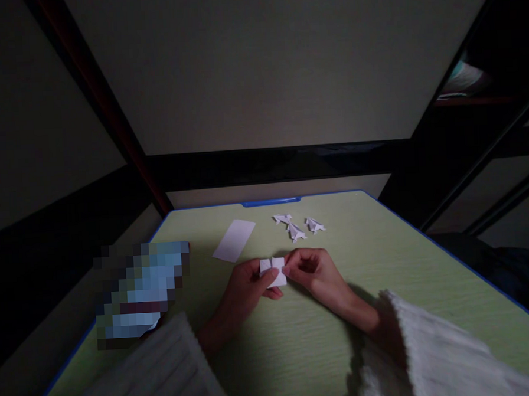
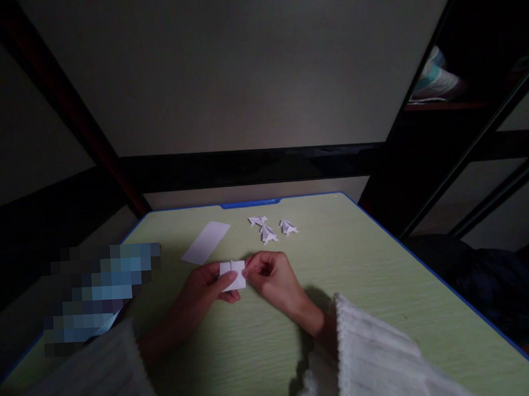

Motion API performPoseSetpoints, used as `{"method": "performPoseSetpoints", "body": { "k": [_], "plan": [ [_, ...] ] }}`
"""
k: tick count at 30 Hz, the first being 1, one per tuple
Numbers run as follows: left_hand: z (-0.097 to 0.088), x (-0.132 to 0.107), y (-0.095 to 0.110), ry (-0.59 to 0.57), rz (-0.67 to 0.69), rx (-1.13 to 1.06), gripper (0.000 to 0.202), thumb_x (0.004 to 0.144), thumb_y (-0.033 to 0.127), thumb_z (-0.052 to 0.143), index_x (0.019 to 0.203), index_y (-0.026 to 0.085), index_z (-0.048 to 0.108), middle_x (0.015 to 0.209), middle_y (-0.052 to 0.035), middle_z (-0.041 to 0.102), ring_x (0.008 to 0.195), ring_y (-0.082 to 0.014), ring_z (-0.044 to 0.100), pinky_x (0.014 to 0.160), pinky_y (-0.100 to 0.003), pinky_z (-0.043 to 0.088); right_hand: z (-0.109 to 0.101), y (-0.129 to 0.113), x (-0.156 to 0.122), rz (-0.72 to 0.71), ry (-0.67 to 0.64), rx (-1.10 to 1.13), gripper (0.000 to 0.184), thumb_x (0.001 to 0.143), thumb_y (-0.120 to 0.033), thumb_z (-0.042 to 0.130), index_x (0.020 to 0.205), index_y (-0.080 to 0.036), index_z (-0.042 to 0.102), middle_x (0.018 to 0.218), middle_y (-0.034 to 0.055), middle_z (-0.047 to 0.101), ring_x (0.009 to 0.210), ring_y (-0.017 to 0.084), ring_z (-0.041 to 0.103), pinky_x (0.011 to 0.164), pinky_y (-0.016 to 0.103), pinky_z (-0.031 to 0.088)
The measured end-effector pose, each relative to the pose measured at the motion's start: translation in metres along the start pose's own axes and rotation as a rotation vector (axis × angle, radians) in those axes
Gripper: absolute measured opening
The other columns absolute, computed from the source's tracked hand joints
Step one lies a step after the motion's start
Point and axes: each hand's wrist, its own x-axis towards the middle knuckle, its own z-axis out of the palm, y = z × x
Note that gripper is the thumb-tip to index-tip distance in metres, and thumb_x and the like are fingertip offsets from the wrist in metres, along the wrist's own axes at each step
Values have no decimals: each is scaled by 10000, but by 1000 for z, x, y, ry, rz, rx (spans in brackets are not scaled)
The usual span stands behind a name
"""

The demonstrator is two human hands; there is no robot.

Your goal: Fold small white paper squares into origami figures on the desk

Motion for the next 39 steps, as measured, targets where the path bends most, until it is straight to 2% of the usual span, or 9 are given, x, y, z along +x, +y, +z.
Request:
{"method": "performPoseSetpoints", "body": {
  "k": [12,19,23,27,32,35,39],
  "plan": [
    [-3,-1,1,53,62,4,156,616,247,599,647,94,601,528,-1,599,444,-106,546,447,-207,452,-1,0,3,75,-49,73,92,610,-196,578,573,-132,523,549,-20,512,504,79,421,495,215,293],
    [-4,-2,-3,-28,116,50,145,643,259,576,644,115,582,525,7,594,432,-96,537,437,-194,434,1,2,1,63,-139,33,177,680,-279,547,617,-144,451,523,-52,415,481,65,351,467,202,250],
    [-4,-1,-5,-74,130,72,151,661,263,560,648,113,572,546,-7,611,426,-90,528,431,-191,427,2,3,-1,34,-200,46,233,707,-333,522,597,-151,427,528,-47,424,493,69,362,477,204,259],
    [-4,-3,-3,-109,147,72,146,667,248,553,605,116,553,484,9,579,400,-81,506,415,-183,412,1,0,-3,55,-231,99,276,672,-360,566,561,-147,430,513,-33,461,484,76,397,483,212,278],
    [-4,-7,1,-153,151,43,161,660,264,557,586,123,537,470,10,570,377,-79,491,396,-187,397,4,0,-5,34,-235,244,265,641,-331,610,544,-145,449,502,-25,487,487,100,467,503,233,324],
    [-3,-7,4,-137,151,1,168,645,277,567,577,126,538,457,18,556,369,-76,482,383,-185,385,7,2,-5,11,-244,332,244,659,-314,595,554,-153,445,498,-26,497,496,114,499,510,244,350],
    [0,-5,2,-100,131,-30,200,627,314,578,585,120,553,456,14,557,376,-76,482,385,-182,379,7,1,-5,26,-187,270,250,665,-318,588,557,-155,432,489,-32,494,479,99,480,494,224,336]
  ]
}}
